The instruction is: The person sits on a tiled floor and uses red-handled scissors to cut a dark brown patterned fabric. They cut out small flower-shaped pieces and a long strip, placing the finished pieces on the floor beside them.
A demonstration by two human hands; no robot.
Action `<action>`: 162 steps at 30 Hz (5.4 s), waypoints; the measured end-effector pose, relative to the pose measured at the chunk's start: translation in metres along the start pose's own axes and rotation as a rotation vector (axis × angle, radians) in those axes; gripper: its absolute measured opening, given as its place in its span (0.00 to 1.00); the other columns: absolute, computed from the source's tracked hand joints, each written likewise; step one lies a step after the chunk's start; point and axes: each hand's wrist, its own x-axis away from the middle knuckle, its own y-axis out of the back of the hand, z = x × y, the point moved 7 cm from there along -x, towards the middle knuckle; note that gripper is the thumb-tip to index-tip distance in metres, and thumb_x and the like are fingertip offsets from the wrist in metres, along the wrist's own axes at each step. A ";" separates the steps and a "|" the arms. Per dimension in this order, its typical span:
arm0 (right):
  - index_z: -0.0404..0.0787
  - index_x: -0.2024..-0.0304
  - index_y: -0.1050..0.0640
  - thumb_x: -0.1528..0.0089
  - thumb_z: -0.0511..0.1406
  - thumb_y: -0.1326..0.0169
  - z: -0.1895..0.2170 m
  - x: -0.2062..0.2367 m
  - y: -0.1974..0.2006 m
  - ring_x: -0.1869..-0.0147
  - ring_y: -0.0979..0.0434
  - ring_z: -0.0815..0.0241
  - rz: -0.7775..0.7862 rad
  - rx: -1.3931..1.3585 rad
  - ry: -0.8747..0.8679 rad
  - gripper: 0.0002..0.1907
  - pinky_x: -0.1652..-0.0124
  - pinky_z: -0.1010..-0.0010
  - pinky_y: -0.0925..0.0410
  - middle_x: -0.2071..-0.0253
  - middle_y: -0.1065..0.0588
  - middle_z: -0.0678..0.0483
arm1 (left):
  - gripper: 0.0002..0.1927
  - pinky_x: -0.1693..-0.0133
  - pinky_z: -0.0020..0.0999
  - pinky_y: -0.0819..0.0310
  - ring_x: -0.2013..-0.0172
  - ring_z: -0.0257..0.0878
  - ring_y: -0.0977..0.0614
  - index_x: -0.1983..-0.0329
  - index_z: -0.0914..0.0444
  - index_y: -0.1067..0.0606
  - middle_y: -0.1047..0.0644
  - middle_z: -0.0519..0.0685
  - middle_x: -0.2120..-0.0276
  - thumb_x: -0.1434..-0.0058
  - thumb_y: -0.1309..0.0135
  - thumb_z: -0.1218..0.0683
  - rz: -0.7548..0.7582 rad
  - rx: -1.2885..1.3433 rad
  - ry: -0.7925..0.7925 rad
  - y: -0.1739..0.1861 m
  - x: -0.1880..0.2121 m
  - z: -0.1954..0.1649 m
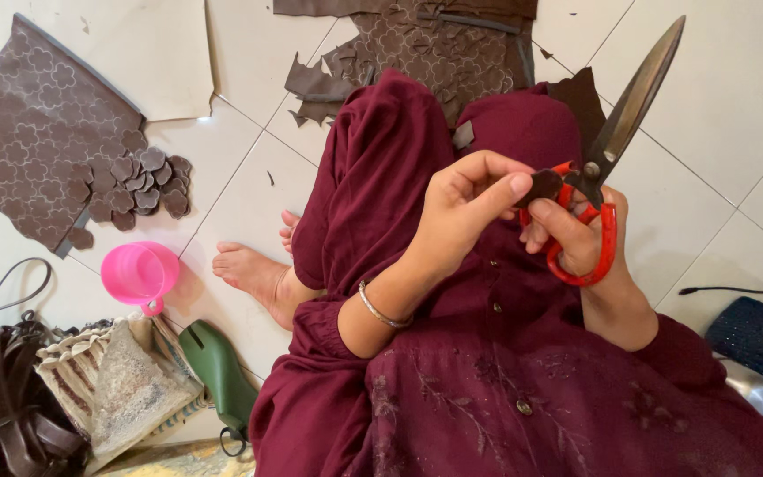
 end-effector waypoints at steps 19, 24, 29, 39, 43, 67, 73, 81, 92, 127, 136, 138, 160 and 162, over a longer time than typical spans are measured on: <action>0.34 0.65 0.25 0.30 0.33 0.47 -0.020 -0.009 0.023 0.77 0.30 0.64 -0.159 -0.141 -0.109 0.09 0.72 0.71 0.31 0.77 0.30 0.54 | 0.12 0.61 0.28 0.19 0.66 0.35 0.17 0.48 0.69 0.23 0.19 0.51 0.62 0.34 0.42 0.62 -0.365 0.278 0.003 0.078 -0.029 0.040; 0.35 0.66 0.26 0.31 0.33 0.48 -0.026 -0.001 0.053 0.76 0.31 0.63 -0.278 -0.102 -0.138 0.09 0.71 0.69 0.31 0.76 0.31 0.54 | 0.16 0.64 0.32 0.17 0.67 0.41 0.16 0.47 0.69 0.27 0.20 0.55 0.65 0.38 0.41 0.64 -0.821 0.331 -0.346 0.249 -0.016 -0.015; 0.35 0.65 0.26 0.28 0.34 0.49 -0.030 0.005 0.075 0.72 0.32 0.62 -0.286 -0.173 -0.123 0.11 0.68 0.68 0.34 0.75 0.32 0.54 | 0.25 0.57 0.36 0.22 0.59 0.39 0.22 0.38 0.64 0.37 0.26 0.52 0.55 0.35 0.46 0.68 -1.213 0.195 -0.707 0.359 0.075 -0.124; 0.35 0.64 0.28 0.27 0.32 0.50 -0.031 -0.002 0.064 0.71 0.30 0.60 -0.257 -0.176 -0.127 0.10 0.69 0.67 0.33 0.75 0.31 0.53 | 0.26 0.36 0.56 0.38 0.35 0.54 0.31 0.48 0.58 0.21 0.25 0.52 0.41 0.51 0.47 0.67 0.216 -1.335 -0.411 0.061 0.004 -0.012; 0.31 0.58 0.24 0.31 0.32 0.51 -0.025 -0.001 0.060 0.70 0.25 0.58 -0.195 -0.090 -0.100 0.08 0.67 0.67 0.29 0.71 0.27 0.49 | 0.19 0.36 0.64 0.43 0.36 0.52 0.30 0.53 0.54 0.20 0.24 0.51 0.42 0.50 0.45 0.60 0.410 -1.745 -0.313 0.017 -0.011 0.060; 0.33 0.57 0.23 0.34 0.30 0.43 -0.012 0.001 0.021 0.73 0.27 0.69 -0.064 0.175 -0.059 0.05 0.71 0.78 0.34 0.72 0.25 0.55 | 0.19 0.58 0.26 0.24 0.65 0.29 0.20 0.41 0.64 0.25 0.21 0.43 0.62 0.24 0.55 0.47 0.175 -0.453 -0.061 -0.010 0.001 0.006; 0.33 0.46 0.26 0.31 0.42 0.45 -0.014 0.002 0.027 0.66 0.26 0.65 -0.025 0.014 0.053 0.19 0.61 0.73 0.29 0.66 0.27 0.54 | 0.06 0.64 0.26 0.28 0.68 0.30 0.24 0.55 0.67 0.20 0.23 0.45 0.65 0.30 0.43 0.59 -0.062 -0.379 -0.090 0.001 0.001 0.003; 0.32 0.33 0.34 0.36 0.65 0.48 -0.027 0.010 0.000 0.48 0.28 0.62 0.265 0.000 0.115 0.48 0.45 0.67 0.31 0.51 0.28 0.52 | 0.07 0.64 0.30 0.20 0.68 0.36 0.17 0.57 0.67 0.29 0.19 0.53 0.64 0.35 0.43 0.64 -0.176 0.337 0.065 0.005 -0.001 0.005; 0.31 0.42 0.32 0.41 0.70 0.52 -0.014 0.016 -0.027 0.55 0.30 0.63 0.396 0.201 0.105 0.51 0.54 0.71 0.31 0.56 0.31 0.53 | 0.08 0.72 0.28 0.26 0.72 0.33 0.21 0.59 0.67 0.29 0.21 0.50 0.67 0.34 0.40 0.63 -0.160 0.280 -0.027 -0.004 0.008 -0.010; 0.37 0.63 0.30 0.49 0.79 0.60 -0.016 0.026 -0.033 0.65 0.33 0.65 0.486 0.131 -0.030 0.52 0.63 0.73 0.33 0.68 0.32 0.56 | 0.13 0.75 0.25 0.26 0.73 0.30 0.22 0.46 0.68 0.30 0.22 0.50 0.63 0.31 0.43 0.64 -0.214 0.208 -0.138 -0.018 0.028 -0.027; 0.37 0.63 0.32 0.50 0.78 0.56 -0.029 0.026 -0.034 0.68 0.34 0.67 0.412 0.054 0.006 0.51 0.66 0.74 0.34 0.70 0.34 0.57 | 0.13 0.75 0.23 0.28 0.75 0.28 0.23 0.46 0.67 0.30 0.23 0.48 0.65 0.30 0.42 0.62 -0.221 0.238 -0.124 -0.019 0.030 -0.020; 0.37 0.64 0.32 0.49 0.78 0.57 -0.029 0.025 -0.034 0.69 0.34 0.67 0.401 0.063 0.020 0.50 0.67 0.75 0.34 0.71 0.35 0.58 | 0.13 0.75 0.23 0.28 0.74 0.28 0.23 0.46 0.67 0.30 0.23 0.48 0.65 0.31 0.42 0.62 -0.222 0.243 -0.120 -0.020 0.030 -0.019; 0.35 0.52 0.31 0.44 0.75 0.63 0.011 0.022 -0.037 0.60 0.33 0.63 0.493 0.248 0.073 0.52 0.59 0.70 0.33 0.62 0.32 0.55 | 0.13 0.71 0.27 0.23 0.71 0.33 0.20 0.45 0.69 0.30 0.21 0.51 0.61 0.30 0.43 0.65 -0.201 0.216 -0.199 -0.017 0.031 -0.029; 0.36 0.57 0.31 0.45 0.76 0.63 0.005 0.020 -0.033 0.63 0.34 0.65 0.489 0.287 0.086 0.50 0.63 0.72 0.34 0.66 0.33 0.56 | 0.13 0.69 0.28 0.22 0.69 0.33 0.20 0.45 0.69 0.30 0.21 0.51 0.61 0.30 0.43 0.65 -0.203 0.226 -0.210 -0.017 0.031 -0.030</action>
